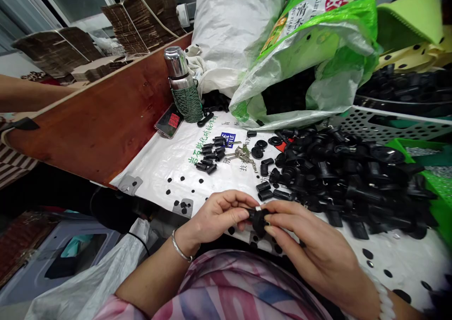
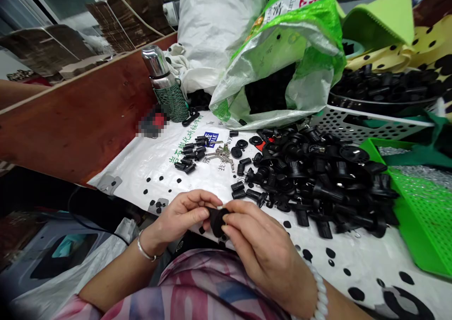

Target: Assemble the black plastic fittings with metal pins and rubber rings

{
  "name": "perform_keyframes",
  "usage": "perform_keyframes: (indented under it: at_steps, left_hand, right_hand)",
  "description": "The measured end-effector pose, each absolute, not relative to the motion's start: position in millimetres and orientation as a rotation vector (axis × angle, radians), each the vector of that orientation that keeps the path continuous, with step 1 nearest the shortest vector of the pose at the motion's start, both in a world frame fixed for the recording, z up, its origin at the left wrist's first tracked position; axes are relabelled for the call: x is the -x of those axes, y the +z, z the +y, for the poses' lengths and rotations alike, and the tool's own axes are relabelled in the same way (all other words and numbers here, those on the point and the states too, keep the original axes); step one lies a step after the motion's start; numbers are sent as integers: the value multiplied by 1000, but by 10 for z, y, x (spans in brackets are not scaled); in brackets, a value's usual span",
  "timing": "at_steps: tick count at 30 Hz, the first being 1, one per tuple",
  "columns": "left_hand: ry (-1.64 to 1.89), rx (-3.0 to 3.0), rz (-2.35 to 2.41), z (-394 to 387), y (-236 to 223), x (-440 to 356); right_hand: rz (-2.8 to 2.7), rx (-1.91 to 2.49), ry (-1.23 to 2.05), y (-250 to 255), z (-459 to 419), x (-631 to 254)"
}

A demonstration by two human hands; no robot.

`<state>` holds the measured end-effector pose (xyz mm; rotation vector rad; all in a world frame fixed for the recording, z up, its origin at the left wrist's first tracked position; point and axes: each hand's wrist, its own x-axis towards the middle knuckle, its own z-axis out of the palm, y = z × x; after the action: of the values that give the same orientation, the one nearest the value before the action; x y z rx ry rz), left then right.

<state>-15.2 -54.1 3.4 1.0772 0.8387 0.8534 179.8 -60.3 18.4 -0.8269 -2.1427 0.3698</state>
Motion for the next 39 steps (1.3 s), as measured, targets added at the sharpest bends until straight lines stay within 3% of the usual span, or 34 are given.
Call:
perform_keyframes:
  at_steps: [15,30,39]
  left_hand:
    - [1078,-986,903,-607,-102,-15]
    - [1185,-1304,1024,-669,-188,4]
    - [1248,-1650,1210,-689,-137,11]
  right_hand:
    - [-2296,806,76,109,-613,-1774]
    - [-2225,945,475,115,-592,-1632]
    - [-2316,909,465,92,-553,-1612]
